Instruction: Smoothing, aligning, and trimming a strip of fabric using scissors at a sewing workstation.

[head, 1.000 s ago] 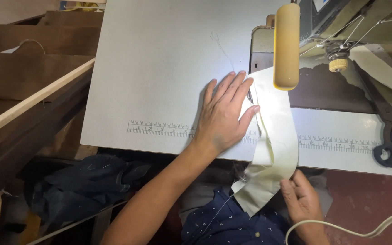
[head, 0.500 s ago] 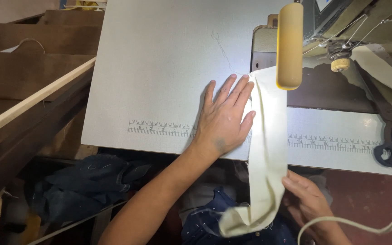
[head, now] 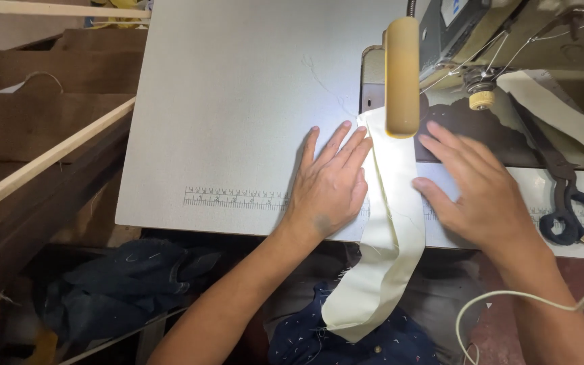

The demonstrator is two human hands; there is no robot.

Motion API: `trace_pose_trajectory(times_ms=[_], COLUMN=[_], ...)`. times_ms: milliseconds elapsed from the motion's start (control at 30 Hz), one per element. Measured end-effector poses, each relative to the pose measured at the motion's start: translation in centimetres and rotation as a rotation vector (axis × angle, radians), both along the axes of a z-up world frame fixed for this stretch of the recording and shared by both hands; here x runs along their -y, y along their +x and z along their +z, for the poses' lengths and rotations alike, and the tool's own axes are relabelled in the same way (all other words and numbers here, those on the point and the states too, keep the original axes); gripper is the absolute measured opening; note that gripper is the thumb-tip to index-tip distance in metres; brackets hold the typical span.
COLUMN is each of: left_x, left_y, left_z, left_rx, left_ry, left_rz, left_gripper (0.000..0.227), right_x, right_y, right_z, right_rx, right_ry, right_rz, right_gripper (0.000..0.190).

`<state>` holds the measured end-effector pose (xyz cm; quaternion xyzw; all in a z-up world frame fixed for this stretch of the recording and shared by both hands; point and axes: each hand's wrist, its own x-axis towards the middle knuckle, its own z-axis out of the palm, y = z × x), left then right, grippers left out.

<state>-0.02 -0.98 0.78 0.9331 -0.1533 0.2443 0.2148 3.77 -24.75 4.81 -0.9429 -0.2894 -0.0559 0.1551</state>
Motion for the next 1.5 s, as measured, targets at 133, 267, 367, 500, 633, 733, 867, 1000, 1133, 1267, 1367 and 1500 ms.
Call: trace_pose_trajectory(times_ms=[133,267,367,500,633,733,867,1000,1133,1267,1367,1500], left_x=[-0.6,-0.8,-0.8,-1.3,-1.4,-1.3,-1.5,-1.4,-1.3,-1.4,-1.5,-1.5], left_y=[0.4,1.4,2.3,2.7,2.5,2.5,2.6,2.6,2.7,2.8,3.0,3.3], left_z=[0.1,0.8,0.6,-0.1,-0.1,-0.3,-0.1,0.1,0.5,0.9,0.9,0.9], left_rx=[0.027,0.075,0.124,-0.026,-0.021,-0.015,-0.005,-0.025,-0.003,-0.018,-0.007,-0.020], left_ry=[0.055,0.067,0.057,0.063,0.079,0.079,0.070,0.082,0.126,0.133,0.153,0.171], left_rz=[-0.007,-0.012,0.013,0.009,0.012,0.005,-0.013,-0.004,0.024,0.023,0.032,0.030], left_gripper=[0.042,0.032,0.022,0.039,0.036,0.038,0.036,0.035,0.033,0.034,0.034,0.032], right_x=[0.0,-0.9,-1.7,-1.4,-0.8,-1.1,-0.9,-1.2,-1.5,-1.6,-1.8,-1.7], right_y=[2.4,1.8,1.5,1.1,0.2,-0.3,-0.2,-0.2,-0.3,-0.1,0.1,0.5], right_z=[-2.3,-2.0,-1.7,-2.2,-2.6,-2.1,-2.3,-1.7,-1.3,-1.2,-0.9,-0.9], right_rx=[0.119,0.237,0.179,0.204,0.236,0.240,0.209,0.259,0.278,0.282,0.268,0.283], right_ry=[-0.097,-0.076,-0.033,-0.040,-0.027,-0.037,-0.021,-0.063,-0.088,-0.079,-0.086,-0.096], right_rz=[0.200,0.252,0.255,0.253,0.246,0.253,0.241,0.221,0.201,0.199,0.191,0.190], right_gripper=[0.057,0.050,0.047,0.047,0.049,0.047,0.046,0.041,0.032,0.026,0.021,0.027])
